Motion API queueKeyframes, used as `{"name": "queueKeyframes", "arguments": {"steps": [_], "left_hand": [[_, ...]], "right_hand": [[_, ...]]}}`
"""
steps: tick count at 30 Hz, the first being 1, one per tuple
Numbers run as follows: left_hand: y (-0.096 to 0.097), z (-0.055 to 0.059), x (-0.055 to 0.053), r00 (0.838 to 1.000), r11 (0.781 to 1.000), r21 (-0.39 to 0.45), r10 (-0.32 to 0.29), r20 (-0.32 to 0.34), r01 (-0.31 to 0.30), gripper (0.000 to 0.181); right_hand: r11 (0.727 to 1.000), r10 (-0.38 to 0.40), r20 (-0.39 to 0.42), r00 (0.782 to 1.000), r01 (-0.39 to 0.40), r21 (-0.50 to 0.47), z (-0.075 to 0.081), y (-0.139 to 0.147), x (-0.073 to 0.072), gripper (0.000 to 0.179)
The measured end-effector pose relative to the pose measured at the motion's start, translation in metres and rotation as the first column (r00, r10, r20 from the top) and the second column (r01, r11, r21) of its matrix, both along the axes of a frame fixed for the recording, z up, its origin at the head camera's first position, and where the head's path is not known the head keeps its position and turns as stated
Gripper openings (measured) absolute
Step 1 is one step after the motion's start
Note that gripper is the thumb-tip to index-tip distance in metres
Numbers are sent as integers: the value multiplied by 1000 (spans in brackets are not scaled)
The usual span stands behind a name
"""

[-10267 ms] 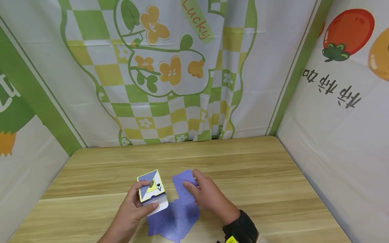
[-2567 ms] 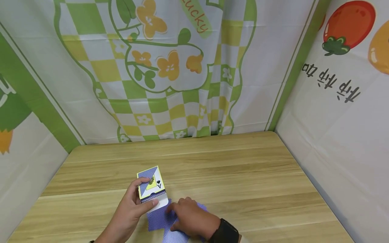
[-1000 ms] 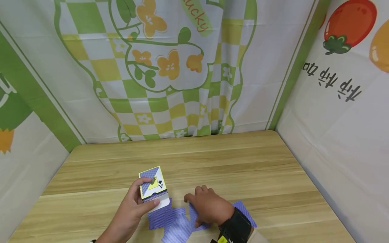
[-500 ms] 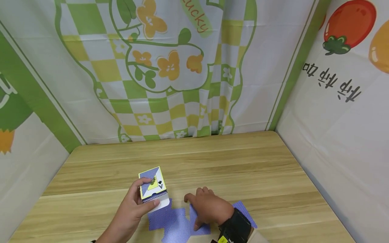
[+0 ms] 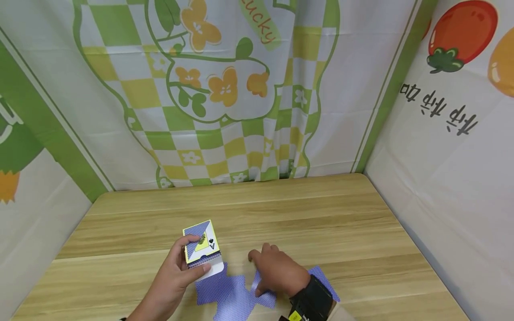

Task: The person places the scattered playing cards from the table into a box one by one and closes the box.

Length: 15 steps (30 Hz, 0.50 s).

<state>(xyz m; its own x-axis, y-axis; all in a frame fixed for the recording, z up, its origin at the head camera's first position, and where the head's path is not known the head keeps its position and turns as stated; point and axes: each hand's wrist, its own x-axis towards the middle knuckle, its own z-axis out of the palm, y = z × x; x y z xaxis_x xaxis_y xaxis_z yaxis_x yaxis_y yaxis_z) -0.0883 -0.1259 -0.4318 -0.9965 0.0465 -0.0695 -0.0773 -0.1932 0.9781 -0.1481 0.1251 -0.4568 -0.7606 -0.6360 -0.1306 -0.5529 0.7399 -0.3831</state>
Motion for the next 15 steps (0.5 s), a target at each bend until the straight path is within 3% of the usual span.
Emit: {"name": "queueKeyframes", "arguments": {"steps": [6,10,12,15], "left_hand": [[-1,1,0,1000,1000,-7,-1,-6,1,70],[-1,1,-1,1000,1000,-9,-3,0,3,70],[-1,1,0,1000,1000,-14,-6,-2,6,70],[-1,0,0,1000,1000,-11,-5,-8,5,70]], "right_hand": [[996,-53,-87,995,59,64,-2,6,-8,41],[988,-121,-173,978,135,74,1,10,-12,29],[981,-170,-219,961,187,58,2,11,-14,24],[961,-267,-294,918,277,-10,3,11,-18,16]]}}
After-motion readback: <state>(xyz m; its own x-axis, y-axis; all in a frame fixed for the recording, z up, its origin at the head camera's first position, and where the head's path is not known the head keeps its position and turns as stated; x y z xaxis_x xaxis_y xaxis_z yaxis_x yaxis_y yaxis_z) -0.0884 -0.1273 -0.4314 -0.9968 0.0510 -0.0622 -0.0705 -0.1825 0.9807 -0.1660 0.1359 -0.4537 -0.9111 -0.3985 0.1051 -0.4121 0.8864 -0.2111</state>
